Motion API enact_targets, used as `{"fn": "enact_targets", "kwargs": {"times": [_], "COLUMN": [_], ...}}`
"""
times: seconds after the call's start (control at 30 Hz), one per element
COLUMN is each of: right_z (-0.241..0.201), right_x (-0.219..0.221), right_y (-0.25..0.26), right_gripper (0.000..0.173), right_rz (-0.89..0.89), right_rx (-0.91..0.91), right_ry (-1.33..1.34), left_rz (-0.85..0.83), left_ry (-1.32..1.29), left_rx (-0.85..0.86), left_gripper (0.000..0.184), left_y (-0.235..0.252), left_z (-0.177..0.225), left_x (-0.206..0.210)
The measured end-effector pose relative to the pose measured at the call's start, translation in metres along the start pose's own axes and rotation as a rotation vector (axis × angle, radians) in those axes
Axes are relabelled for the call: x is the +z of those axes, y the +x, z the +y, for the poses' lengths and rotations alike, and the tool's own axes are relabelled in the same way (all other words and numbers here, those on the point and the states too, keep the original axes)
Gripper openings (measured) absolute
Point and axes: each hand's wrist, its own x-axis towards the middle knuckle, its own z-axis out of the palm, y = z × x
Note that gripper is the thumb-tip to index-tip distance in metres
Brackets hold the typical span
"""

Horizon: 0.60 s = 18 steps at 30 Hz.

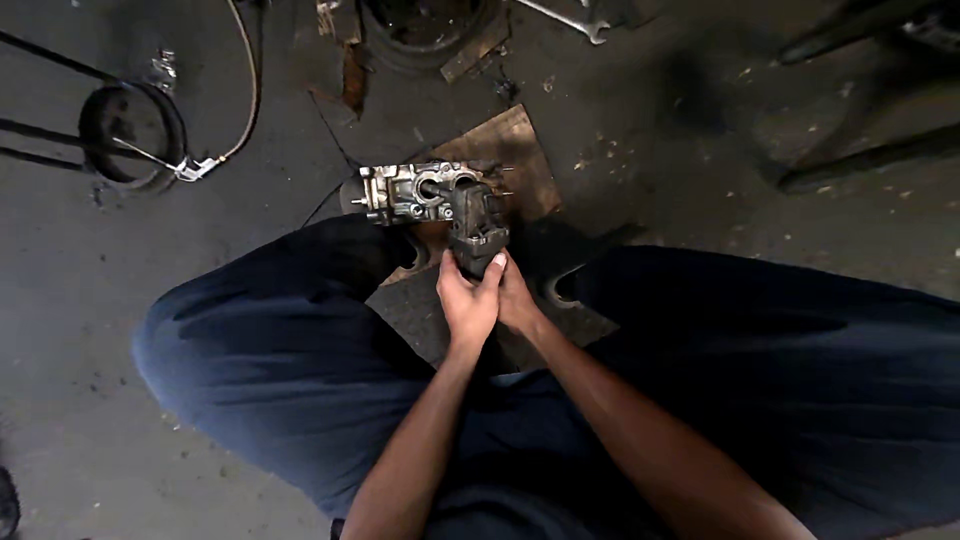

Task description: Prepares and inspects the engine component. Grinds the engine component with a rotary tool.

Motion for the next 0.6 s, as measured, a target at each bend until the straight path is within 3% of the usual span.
{"fn": "enact_targets", "kwargs": {"times": [0.6], "right_z": [-0.0058], "right_x": [-0.0036], "right_y": [-0.0046], "right_gripper": [0.058], "right_rz": [0.038], "right_rx": [-0.037], "right_ry": [-0.111], "left_rz": [-0.026], "left_ry": [0.028], "left_rx": [-0.024], "left_gripper": [0.06], "left_y": [-0.0024], "left_z": [0.0103], "left_x": [-0.0001]}}
